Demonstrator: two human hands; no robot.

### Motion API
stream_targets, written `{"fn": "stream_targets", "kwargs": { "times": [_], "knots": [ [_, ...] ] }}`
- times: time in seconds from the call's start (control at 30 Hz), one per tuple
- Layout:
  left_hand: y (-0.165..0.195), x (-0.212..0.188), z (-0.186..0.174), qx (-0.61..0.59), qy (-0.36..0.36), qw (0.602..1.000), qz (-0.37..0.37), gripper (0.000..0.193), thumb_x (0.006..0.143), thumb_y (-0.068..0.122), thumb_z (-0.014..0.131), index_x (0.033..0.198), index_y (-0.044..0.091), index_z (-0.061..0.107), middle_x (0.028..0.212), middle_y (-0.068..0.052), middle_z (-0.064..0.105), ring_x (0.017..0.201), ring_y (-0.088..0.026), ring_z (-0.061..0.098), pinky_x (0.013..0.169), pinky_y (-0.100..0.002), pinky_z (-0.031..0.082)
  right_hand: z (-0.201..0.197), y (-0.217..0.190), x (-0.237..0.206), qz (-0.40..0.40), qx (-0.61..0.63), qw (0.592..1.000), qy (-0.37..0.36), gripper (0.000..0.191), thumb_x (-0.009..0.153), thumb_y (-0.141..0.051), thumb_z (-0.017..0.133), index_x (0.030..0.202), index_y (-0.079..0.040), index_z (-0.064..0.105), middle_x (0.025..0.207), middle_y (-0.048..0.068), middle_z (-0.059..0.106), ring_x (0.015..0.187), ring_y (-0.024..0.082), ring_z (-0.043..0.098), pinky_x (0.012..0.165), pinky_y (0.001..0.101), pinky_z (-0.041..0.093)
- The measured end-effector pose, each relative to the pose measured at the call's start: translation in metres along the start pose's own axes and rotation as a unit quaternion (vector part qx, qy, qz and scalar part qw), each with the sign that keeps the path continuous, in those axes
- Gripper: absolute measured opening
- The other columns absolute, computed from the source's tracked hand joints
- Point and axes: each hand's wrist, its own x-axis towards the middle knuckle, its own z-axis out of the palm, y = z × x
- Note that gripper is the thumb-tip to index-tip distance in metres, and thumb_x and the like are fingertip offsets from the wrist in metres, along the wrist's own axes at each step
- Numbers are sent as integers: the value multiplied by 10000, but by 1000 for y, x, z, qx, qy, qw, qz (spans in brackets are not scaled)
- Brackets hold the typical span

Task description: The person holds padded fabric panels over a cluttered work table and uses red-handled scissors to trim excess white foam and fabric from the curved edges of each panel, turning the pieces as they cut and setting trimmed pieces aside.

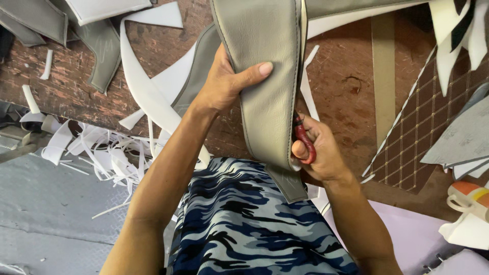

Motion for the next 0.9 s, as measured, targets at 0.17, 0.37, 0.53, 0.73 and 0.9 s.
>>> {"fn": "stream_targets", "kwargs": {
  "times": [0.17,0.37,0.53,0.73,0.9],
  "knots": [
    [0,-5,5,19,-16,1000,-3,584,940,169,830,1405,-5,523,1260,-110,687,1151,-193,690,1019,-374,602,5,-3,0,-33,8,999,-20,802,859,-374,873,1420,73,513,1241,93,692,1078,128,686,947,269,570],
    [8,-1,-4,-14,-14,1000,-2,597,916,221,826,1395,-2,547,1237,-112,698,1133,-200,705,1012,-384,619,8,0,-1,-5,-117,992,52,707,821,-141,850,1409,87,531,1070,109,724,843,122,702,726,246,587],
    [26,26,-30,-41,1,997,65,527,957,270,804,1341,-13,582,1160,-133,717,1041,-249,766,946,-421,684,1,2,-10,13,-147,989,16,681,798,-143,851,1367,94,560,927,94,720,655,113,686,579,250,591],
    [36,42,-40,-58,107,985,121,356,975,83,813,1203,-92,603,1021,-165,670,893,-231,692,844,-362,612,6,7,-11,-22,-66,993,-91,934,862,-540,850,1456,98,515,1010,59,630,842,70,591,722,208,483],
    [32,36,-22,-23,100,982,158,453,979,113,829,1282,-19,520,1128,-154,675,971,-251,727,859,-404,661,9,5,-6,-63,-97,990,-81,940,844,-647,803,1396,58,518,1076,36,648,922,85,611,838,225,503]
  ]
}}
